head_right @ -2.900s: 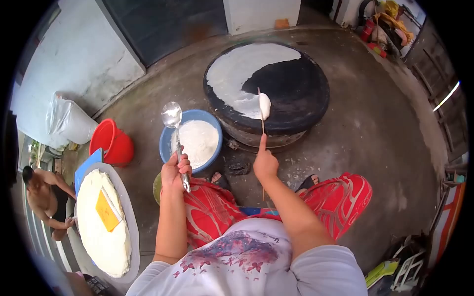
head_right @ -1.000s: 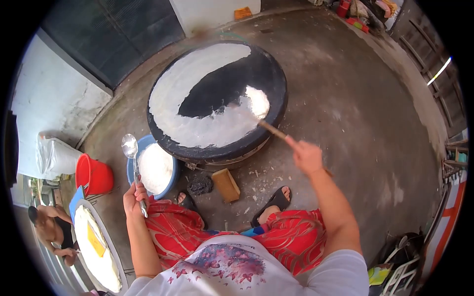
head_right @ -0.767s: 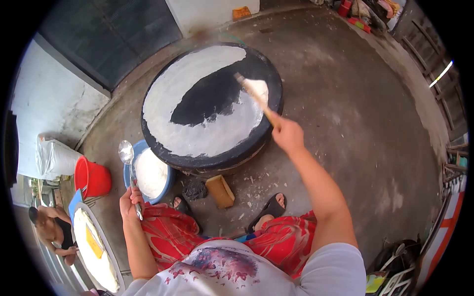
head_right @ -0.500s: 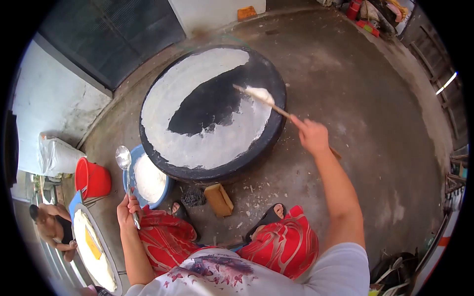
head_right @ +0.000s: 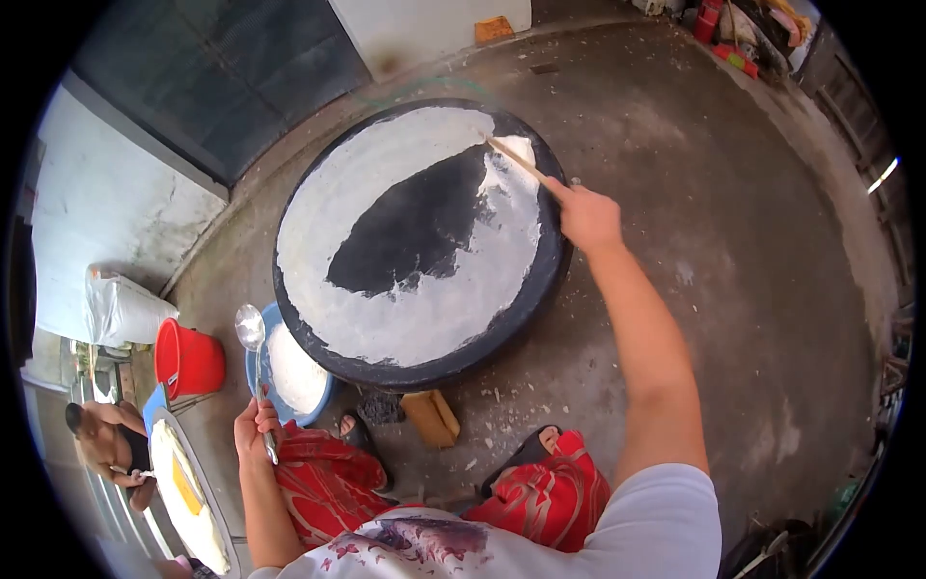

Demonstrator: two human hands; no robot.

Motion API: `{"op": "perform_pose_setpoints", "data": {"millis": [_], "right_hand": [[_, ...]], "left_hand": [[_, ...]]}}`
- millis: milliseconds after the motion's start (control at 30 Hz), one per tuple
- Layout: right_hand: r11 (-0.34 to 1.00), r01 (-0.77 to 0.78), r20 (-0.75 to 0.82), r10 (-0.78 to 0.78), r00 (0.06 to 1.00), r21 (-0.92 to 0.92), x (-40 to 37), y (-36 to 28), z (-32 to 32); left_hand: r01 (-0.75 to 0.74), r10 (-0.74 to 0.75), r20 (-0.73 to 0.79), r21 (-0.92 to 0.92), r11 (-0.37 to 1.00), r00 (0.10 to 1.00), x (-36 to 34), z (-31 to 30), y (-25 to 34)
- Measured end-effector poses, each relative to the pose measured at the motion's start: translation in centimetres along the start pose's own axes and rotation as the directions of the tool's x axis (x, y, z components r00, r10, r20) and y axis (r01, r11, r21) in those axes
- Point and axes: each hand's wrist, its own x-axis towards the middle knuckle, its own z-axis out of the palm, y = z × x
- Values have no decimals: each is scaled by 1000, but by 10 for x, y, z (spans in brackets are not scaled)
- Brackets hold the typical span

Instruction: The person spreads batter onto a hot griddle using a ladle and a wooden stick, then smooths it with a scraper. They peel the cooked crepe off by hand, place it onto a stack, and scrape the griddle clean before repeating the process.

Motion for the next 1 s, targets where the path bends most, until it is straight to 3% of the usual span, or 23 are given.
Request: {"op": "perform_pose_setpoints", "data": {"millis": [33, 67, 133, 233, 300, 400, 467, 533, 600, 667, 733, 767, 800, 867, 933, 967, 1000], "right_hand": [[983, -25, -36, 32, 999, 181, 2, -6, 10], [983, -28, -36, 35, 999, 182, -4, -4, 5], [930, 228, 45, -251, 967, 288, -24, 7, -20], [964, 209, 63, -221, 973, 166, -37, 56, -22], [994, 25, 40, -21, 999, -108, -24, 66, -15], [994, -8, 25, 11, 1000, -113, 30, 22, 29], [993, -112, 166, 115, 979, -25, 55, -19, 32], [946, -261, 179, 227, 957, 193, 55, -29, 20], [880, -442, 191, 410, 892, 174, 32, -26, -13], [914, -395, 138, 381, 914, 91, 8, -10, 1], [683, -501, 411, 309, 858, 532, -12, -15, -8], [553, -552, 429, 347, 834, 624, -16, -12, -7], [557, -548, 423, 349, 836, 623, -17, -2, 9], [707, -453, 173, 433, 885, 543, -22, 16, 47], [617, -570, 397, 409, 821, 543, -19, -34, 8], [513, -670, 552, 388, 738, 536, -15, -55, -21], [517, -668, 551, 386, 740, 536, -16, -53, -20]], "left_hand": [[9, -9, -17, -2, 1000, 1000, 0, 3, -2], [19, -19, -36, -6, 1000, 999, 0, 3, -2], [35, -36, -13, -16, 999, 999, 3, -3, 1], [-20, 19, 16, 41, 999, 1000, -2, 1, 4], [-13, 12, 27, 31, 999, 1000, 1, 1, 4], [1, -1, 26, 6, 1000, 1000, 7, 1, 2], [10, -10, 13, -6, 1000, 1000, 7, 3, 1], [28, -28, -4, -9, 1000, 1000, 4, 6, 1], [22, -22, 25, -7, 1000, 999, 2, 0, 4], [21, -20, 59, -11, 1000, 998, 4, -3, 4], [17, -17, 42, -5, 1000, 999, 2, -4, 7], [19, -19, 40, -15, 1000, 999, 4, -7, 9], [23, -22, 46, -18, 1000, 999, 4, -6, 9], [31, -31, 76, -3, 1000, 997, 1, -5, 8], [64, -61, 112, -23, 998, 992, 0, -3, 7], [93, -88, 136, -35, 995, 987, -3, -5, 7], [93, -87, 136, -40, 995, 987, -6, -6, 7]]}}
